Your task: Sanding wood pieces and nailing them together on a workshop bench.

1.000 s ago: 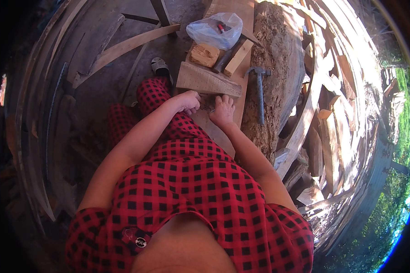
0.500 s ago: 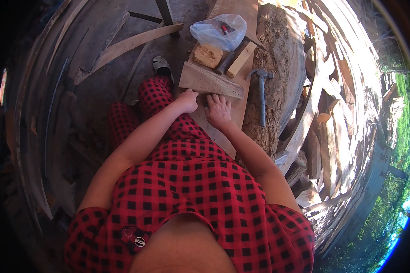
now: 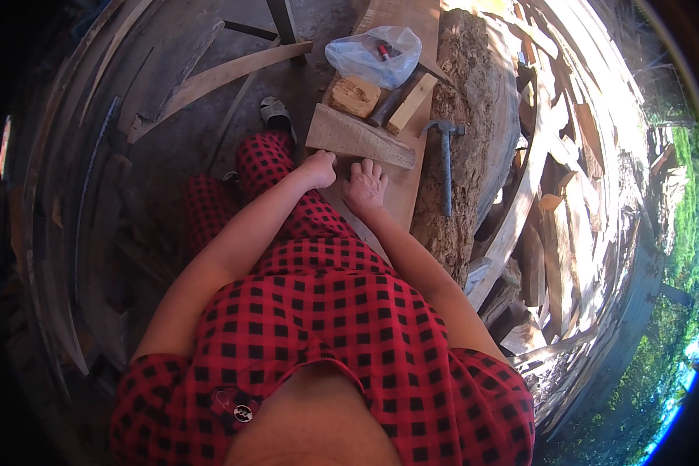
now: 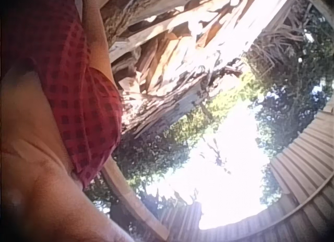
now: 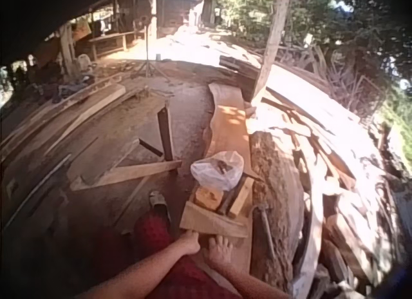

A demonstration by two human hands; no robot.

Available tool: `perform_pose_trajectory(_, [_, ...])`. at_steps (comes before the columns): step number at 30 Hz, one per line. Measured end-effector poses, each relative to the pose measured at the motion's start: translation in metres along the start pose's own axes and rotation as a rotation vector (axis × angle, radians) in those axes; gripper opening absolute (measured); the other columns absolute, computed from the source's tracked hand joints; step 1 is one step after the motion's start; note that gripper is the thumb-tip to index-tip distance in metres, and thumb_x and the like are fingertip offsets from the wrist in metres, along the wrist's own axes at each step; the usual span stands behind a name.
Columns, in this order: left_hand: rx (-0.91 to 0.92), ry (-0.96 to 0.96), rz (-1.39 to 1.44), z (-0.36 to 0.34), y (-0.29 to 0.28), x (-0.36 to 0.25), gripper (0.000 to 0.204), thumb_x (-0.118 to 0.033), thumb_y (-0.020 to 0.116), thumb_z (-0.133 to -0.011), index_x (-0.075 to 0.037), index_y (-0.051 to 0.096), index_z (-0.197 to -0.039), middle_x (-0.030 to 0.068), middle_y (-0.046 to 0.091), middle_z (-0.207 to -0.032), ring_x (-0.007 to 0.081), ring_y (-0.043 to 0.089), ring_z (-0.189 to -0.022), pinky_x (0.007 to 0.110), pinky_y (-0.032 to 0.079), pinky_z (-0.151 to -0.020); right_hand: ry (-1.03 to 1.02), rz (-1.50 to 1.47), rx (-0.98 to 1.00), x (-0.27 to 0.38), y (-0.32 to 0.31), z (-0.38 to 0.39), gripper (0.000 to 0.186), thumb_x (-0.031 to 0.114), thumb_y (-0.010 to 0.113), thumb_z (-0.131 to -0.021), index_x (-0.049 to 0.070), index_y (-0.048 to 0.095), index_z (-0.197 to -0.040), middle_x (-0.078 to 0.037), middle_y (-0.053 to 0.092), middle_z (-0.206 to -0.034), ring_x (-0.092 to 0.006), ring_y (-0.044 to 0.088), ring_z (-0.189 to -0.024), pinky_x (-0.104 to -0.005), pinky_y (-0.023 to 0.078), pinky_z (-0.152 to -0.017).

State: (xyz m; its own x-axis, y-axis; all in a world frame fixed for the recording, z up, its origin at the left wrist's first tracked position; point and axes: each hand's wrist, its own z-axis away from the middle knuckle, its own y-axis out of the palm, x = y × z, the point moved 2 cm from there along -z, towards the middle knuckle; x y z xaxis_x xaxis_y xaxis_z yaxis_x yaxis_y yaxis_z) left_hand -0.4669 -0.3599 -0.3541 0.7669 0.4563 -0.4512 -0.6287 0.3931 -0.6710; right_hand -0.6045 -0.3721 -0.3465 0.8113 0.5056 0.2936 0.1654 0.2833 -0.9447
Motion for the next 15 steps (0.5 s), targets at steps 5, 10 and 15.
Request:
perform_pose_trajectory(5, [0.006,0.026,-0.005,-0.004,0.004,0.0,0.039,-0.012,0.054,-0.076,0.004,0.056,-0.111,0.0239,0.054,-0.117,0.0339,0.054,-0.11,0.039,0.044,-0.093,-0.186,-0.076,0.007,-0.017,0.0,0.0,0.04,0.023,0.066,-0.065,0.008,0.054,-0.101,-0.012,0.047,-0.103,-0.0331,0.046,-0.101,-0.0449,0.039,-0.083])
perform_pose_trajectory(10, [0.034,0.049,-0.03,-0.007,0.011,0.0,0.035,-0.012,0.055,-0.075,0.003,0.059,-0.106,0.0239,0.059,-0.11,0.0335,0.057,-0.106,0.039,0.045,-0.091,-0.208,-0.09,-0.028,-0.024,-0.018,0.005,0.047,0.031,0.072,-0.063,0.009,0.056,-0.101,-0.012,0.047,-0.104,-0.0326,0.047,-0.102,-0.0454,0.041,-0.082])
perform_pose_trajectory(15, [0.313,-0.107,0.262,-0.005,0.014,-0.008,0.042,-0.005,0.058,-0.067,0.001,0.061,-0.109,0.0148,0.064,-0.094,0.0271,0.06,-0.09,0.039,0.05,-0.075,-0.154,-0.051,0.014,-0.019,-0.016,0.004,0.052,0.037,0.075,-0.061,0.008,0.057,-0.1,-0.012,0.047,-0.104,-0.0327,0.047,-0.102,-0.0459,0.044,-0.078])
